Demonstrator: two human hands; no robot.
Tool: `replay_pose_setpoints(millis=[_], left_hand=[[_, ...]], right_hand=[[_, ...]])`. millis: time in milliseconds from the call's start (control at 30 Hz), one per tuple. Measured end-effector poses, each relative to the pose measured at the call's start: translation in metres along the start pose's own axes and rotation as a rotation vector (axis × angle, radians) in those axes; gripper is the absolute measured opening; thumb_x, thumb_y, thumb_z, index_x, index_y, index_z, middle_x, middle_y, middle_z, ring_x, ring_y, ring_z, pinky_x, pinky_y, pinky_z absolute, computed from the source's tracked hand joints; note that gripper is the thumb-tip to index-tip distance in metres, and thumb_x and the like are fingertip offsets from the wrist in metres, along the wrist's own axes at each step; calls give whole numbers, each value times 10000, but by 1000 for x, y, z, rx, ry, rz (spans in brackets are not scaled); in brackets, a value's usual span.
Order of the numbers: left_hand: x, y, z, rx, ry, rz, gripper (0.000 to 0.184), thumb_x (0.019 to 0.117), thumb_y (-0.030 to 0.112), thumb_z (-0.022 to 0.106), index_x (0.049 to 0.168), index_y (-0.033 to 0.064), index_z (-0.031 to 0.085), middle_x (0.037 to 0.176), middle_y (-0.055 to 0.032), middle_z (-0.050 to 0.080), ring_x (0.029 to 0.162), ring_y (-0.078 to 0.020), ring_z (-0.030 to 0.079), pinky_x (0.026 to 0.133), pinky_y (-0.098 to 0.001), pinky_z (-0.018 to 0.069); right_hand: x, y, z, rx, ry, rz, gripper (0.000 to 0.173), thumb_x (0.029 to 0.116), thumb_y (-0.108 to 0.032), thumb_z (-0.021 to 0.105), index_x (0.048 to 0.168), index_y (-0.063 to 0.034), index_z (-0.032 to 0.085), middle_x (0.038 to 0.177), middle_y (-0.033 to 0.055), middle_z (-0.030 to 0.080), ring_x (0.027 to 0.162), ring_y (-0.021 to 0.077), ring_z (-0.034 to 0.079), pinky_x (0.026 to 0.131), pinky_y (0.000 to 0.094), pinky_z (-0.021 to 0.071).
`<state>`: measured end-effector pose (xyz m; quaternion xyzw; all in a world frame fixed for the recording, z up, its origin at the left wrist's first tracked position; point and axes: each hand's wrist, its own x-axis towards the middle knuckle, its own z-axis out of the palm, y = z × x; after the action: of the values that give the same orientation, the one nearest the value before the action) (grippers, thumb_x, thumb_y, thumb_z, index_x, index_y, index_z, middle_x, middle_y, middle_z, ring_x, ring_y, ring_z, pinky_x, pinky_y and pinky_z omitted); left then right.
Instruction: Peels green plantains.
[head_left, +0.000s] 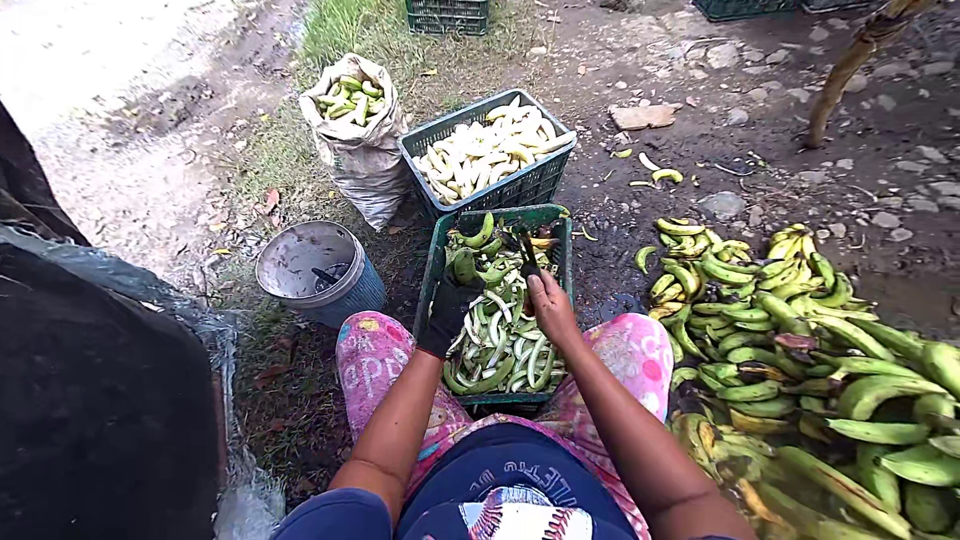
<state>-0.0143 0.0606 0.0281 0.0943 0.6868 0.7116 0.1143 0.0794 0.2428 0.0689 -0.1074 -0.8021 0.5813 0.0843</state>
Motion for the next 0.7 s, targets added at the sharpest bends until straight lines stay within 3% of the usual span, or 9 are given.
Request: replay_pose_setpoints(millis=[67,133,267,333,433,500,567,633,700], left_hand=[[-1,4,-5,-40,-37,55,549,872,217,758,1377,169,547,1116,-14,670,896,-93,638,748,-308,561],[0,4,-10,-87,-56,108,535,861,250,776,1355,200,574,1116,2,675,893,-90,642,728,-297,563],[-13,13,-17,-240,-77,163,449,883,192,755,1304,204,599,1071,-2,687,830,-90,644,653,-272,553],[-13,25,-22,-338,-119,121,388,877,201,737,1244,209,611,998,27,694,774,-55,647,614,-229,552],[-13,20,-29,-235,-103,13,250,1011,358,560,1230,237,566,901,40,628,699,-55,589,587,-251,514],[-9,14,-28,-168,-72,-128,413,1039,544,461,1302,249,578,972,-2,641,751,-103,609,626,-310,540],[-1,11,-24,-142,-51,-266,561,998,665,434,1271,213,623,983,-42,665,771,-150,631,654,-370,556],[-2,13,-20,-132,-87,-292,620,997,701,372,1260,204,634,994,-43,677,791,-145,639,681,-371,561],[-12,21,-12,-123,-107,-261,631,1008,711,291,1286,248,617,1027,-19,680,816,-122,643,689,-353,560]], right_hand=[[2,-32,2,138,115,-200,574,1075,-550,326,1300,-81,569,700,17,573,552,127,556,526,321,512],[4,-28,13,201,120,-245,586,1070,-588,336,1304,-97,555,699,-2,549,546,111,538,513,302,508],[-15,82,49,-59,-350,438,594,1083,-580,323,1292,-94,592,745,60,562,594,180,540,592,387,503],[-32,108,55,-101,-515,590,581,1076,-580,366,1292,-98,606,769,65,577,597,186,541,589,385,494],[-43,97,47,-58,-381,475,491,1087,-485,422,1326,-96,602,832,68,611,661,174,566,648,389,508],[-32,81,35,-52,-226,310,499,1086,-455,437,1408,-102,580,1073,113,685,908,198,652,849,431,542],[-20,65,19,-155,-183,77,573,1063,-518,415,1417,-105,597,1313,136,667,1199,225,636,1053,462,492],[-12,52,7,-366,-212,-133,683,1010,-660,398,1373,-141,652,1292,137,683,1238,272,628,1080,519,474],[-3,44,0,-539,-254,-215,711,977,-732,406,1362,-195,668,1163,131,702,1121,309,657,997,568,490]])
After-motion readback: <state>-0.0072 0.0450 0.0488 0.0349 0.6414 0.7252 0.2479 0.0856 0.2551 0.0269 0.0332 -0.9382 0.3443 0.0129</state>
